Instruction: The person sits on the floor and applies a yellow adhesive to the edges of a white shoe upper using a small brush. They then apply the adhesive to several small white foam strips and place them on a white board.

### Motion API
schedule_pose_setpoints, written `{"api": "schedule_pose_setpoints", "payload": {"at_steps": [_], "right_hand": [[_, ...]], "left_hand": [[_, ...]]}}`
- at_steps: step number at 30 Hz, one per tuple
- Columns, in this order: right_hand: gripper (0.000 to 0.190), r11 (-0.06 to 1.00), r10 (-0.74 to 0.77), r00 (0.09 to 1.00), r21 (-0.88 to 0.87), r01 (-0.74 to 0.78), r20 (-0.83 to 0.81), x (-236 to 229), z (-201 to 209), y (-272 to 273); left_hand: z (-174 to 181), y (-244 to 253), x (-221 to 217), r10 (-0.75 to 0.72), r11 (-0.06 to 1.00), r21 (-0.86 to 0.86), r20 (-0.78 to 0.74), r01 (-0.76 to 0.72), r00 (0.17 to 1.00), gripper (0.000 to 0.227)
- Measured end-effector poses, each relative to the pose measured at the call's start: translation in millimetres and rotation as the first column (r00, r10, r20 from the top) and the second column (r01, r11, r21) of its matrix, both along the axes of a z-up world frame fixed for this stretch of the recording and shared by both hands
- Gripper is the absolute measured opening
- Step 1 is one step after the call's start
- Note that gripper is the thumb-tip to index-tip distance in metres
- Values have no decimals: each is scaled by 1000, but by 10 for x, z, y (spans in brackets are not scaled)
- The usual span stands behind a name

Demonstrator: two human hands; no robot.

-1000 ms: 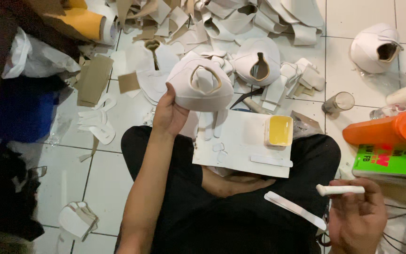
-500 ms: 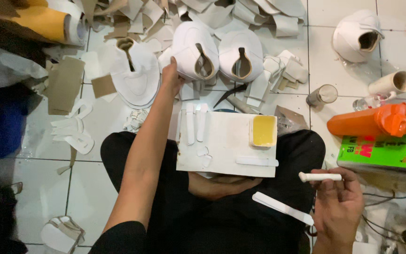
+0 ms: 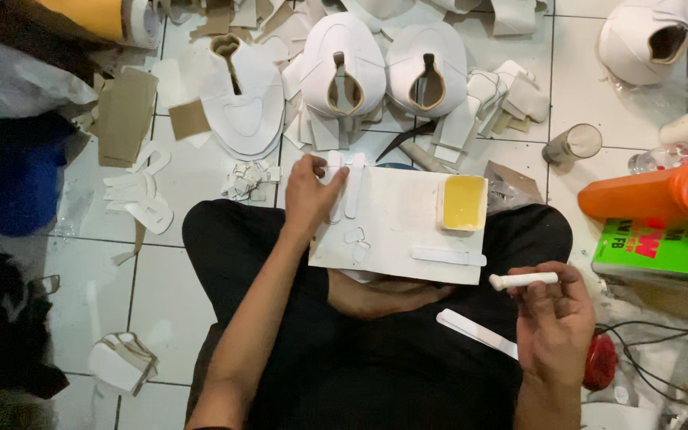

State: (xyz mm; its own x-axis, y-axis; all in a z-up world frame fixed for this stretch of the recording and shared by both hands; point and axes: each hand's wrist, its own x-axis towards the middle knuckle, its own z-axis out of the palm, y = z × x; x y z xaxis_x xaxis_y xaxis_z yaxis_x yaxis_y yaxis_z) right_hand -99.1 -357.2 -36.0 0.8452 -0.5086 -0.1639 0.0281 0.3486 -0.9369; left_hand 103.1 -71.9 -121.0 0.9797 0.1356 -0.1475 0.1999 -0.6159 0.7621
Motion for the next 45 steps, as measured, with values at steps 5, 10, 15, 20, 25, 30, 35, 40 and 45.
{"api": "schedule_pose_setpoints", "payload": {"at_steps": [5,10,15,20,25,30,35,40,45], "right_hand": [[27,996,56,998,-64,-58,-30,-6,31,96],[25,996,29,998,-82,-33,-56,-102,-31,52],[27,999,35,999,-40,-37,-35,-171,-112,27],[30,999,-6,999,-44,4,-50,-192,-93,16],[26,1000,9,999,-6,-9,-36,-157,-2,40],[25,999,47,997,-5,-47,-55,-51,49,168],[23,993,120,992,-3,-120,34,12,137,314],[45,989,141,990,-56,-139,22,61,203,468],[21,944,253,968,-223,-245,7,118,424,726]], "left_hand": [[-284,-92,-156,-2,993,116,168,-18,986,34],[-324,-92,-193,-16,985,169,167,-13,986,24],[-271,-56,-181,41,982,176,120,-62,992,25],[-45,45,-242,120,992,14,197,-125,973,22],[319,166,-464,284,776,-573,-54,-263,957,18],[703,47,-923,-292,-194,-789,-521,-583,802,46],[907,-300,-1341,-290,371,-873,-433,-317,853,23],[970,-291,-1469,-388,554,-829,-181,72,904,31],[1052,-311,-1494,-336,608,-794,-290,-29,896,25]]}}
